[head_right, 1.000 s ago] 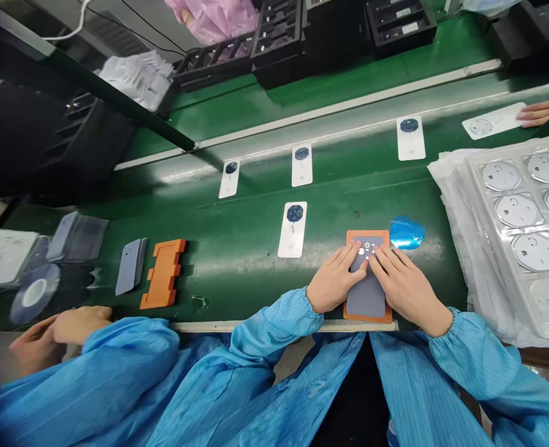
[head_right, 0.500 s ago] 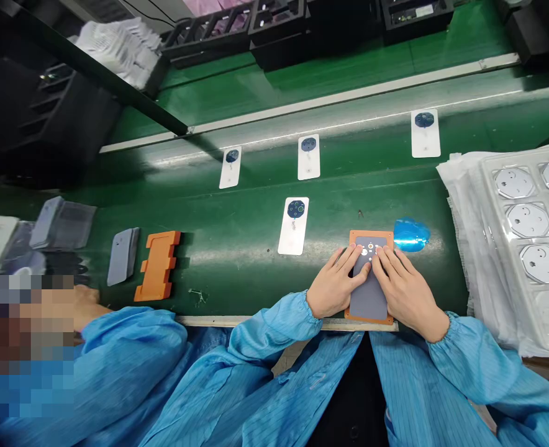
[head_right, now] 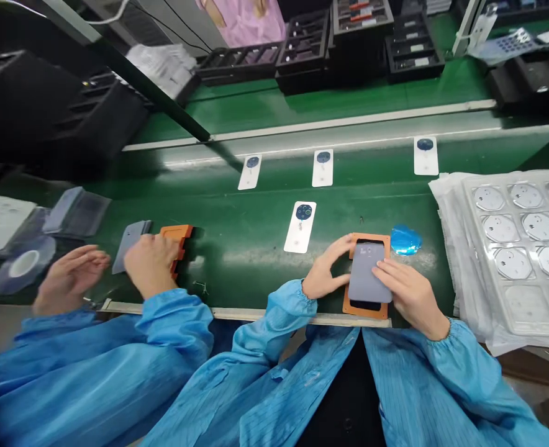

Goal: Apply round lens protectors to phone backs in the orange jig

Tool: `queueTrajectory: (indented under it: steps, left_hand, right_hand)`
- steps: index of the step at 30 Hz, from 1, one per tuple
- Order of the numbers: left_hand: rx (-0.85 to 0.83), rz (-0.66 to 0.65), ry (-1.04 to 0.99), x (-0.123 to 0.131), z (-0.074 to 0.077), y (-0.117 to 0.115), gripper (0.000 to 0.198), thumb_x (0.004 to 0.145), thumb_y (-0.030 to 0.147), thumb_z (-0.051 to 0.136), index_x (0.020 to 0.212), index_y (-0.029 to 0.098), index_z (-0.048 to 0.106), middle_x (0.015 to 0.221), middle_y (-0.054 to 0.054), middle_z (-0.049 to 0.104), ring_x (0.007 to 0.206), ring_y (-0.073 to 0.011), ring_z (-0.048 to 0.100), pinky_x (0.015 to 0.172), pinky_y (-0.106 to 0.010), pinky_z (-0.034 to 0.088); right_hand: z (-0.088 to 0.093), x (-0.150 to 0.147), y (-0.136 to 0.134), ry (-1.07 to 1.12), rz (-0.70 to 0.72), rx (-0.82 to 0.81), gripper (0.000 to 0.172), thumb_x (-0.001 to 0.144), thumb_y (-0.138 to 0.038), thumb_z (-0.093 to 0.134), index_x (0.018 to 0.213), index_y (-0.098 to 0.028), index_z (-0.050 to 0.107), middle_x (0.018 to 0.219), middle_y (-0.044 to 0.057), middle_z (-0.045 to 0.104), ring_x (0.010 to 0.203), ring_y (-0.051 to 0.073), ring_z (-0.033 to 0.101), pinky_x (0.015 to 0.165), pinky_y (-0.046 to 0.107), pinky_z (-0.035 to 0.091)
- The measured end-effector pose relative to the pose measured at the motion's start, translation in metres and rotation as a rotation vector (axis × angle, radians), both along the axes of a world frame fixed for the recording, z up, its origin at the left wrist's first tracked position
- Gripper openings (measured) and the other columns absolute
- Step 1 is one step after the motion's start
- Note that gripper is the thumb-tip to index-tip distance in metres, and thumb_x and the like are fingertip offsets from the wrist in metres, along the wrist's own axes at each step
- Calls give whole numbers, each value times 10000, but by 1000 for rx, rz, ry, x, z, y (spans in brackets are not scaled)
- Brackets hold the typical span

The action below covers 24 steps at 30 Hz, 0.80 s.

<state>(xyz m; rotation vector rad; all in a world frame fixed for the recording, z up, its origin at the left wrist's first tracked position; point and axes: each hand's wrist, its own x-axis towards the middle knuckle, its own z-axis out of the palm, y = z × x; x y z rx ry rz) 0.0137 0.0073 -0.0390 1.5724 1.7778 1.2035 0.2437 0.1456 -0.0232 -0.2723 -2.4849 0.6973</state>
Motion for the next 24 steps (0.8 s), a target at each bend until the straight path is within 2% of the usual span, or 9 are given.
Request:
queueTrajectory:
  steps: [2, 3, 5, 8, 12, 15, 18, 21, 24]
  left_hand:
    - [73, 175, -314, 9, 10, 14, 560, 865, 385, 774, 1358, 181, 606, 1445, -163, 622, 1361, -295, 594, 1152, -471, 503]
    - [95, 222, -453, 15, 16, 21, 489, 860, 421, 780, 1258, 163, 660, 1313, -152, 702, 1235, -281, 677, 1074, -434, 561]
    - [129, 266, -648, 27, 29, 34, 376, 856, 462, 779, 1044, 141, 720, 1068, -116, 771, 998, -241, 748, 918, -364, 615]
    - [165, 315, -725, 39, 43, 45, 339, 819, 468, 814, 879, 147, 725, 862, -58, 759, 792, -177, 717, 766, -288, 592]
    - [188, 325, -745, 36, 42, 60, 355, 764, 461, 852, 788, 150, 684, 736, -18, 704, 665, -130, 647, 656, -245, 537]
    - [235, 346, -800, 10, 38, 84, 394, 725, 468, 871, 769, 145, 649, 728, -22, 696, 658, -130, 650, 654, -246, 540]
    - [300, 327, -800, -34, 36, 114, 463, 680, 435, 901, 951, 138, 671, 821, -45, 735, 737, -156, 703, 743, -274, 577]
    - [272, 469, -737, -73, 22, 138, 521, 776, 441, 818, 1156, 142, 623, 919, -70, 752, 800, -168, 734, 797, -303, 595]
    - [167, 633, -647, -90, -6, 150, 330, 870, 406, 709, 1041, 131, 643, 827, -59, 726, 724, -147, 706, 746, -283, 577]
  right_hand:
    - [9, -3, 11, 165, -153, -260, 366, 997, -164, 511, 1290, -251, 712, 1189, 74, 774, 1110, 265, 748, 968, 456, 641]
    - [12, -6, 16, 244, -219, -370, 337, 1001, -205, 537, 1290, -243, 706, 1131, 82, 787, 1040, 266, 767, 919, 452, 656]
    - [16, -15, 25, 379, -275, -526, 313, 1012, -268, 558, 1293, -227, 688, 1043, 92, 797, 946, 267, 782, 848, 449, 664]
    - [14, -32, 27, 460, -232, -660, 274, 993, -337, 610, 1224, -221, 702, 1009, 96, 798, 950, 272, 778, 862, 467, 649]
    - [8, -66, 23, 552, -273, -864, 233, 800, -327, 842, 968, -201, 742, 954, 61, 796, 920, 248, 766, 900, 450, 630]
    - [12, -107, 41, 631, -333, -1030, 316, 669, -300, 922, 895, -175, 740, 943, 52, 789, 878, 224, 754, 896, 425, 624]
    - [25, -159, 77, 630, -320, -1111, 431, 610, -329, 939, 947, -161, 730, 981, 66, 786, 939, 234, 747, 904, 414, 624]
    - [33, -205, 111, 469, -345, -1085, 407, 746, -456, 855, 942, -140, 688, 876, 71, 769, 905, 210, 737, 844, 364, 633]
    - [28, -230, 132, 281, -373, -1021, 420, 866, -495, 774, 893, -89, 668, 765, 66, 723, 778, 166, 706, 754, 301, 620]
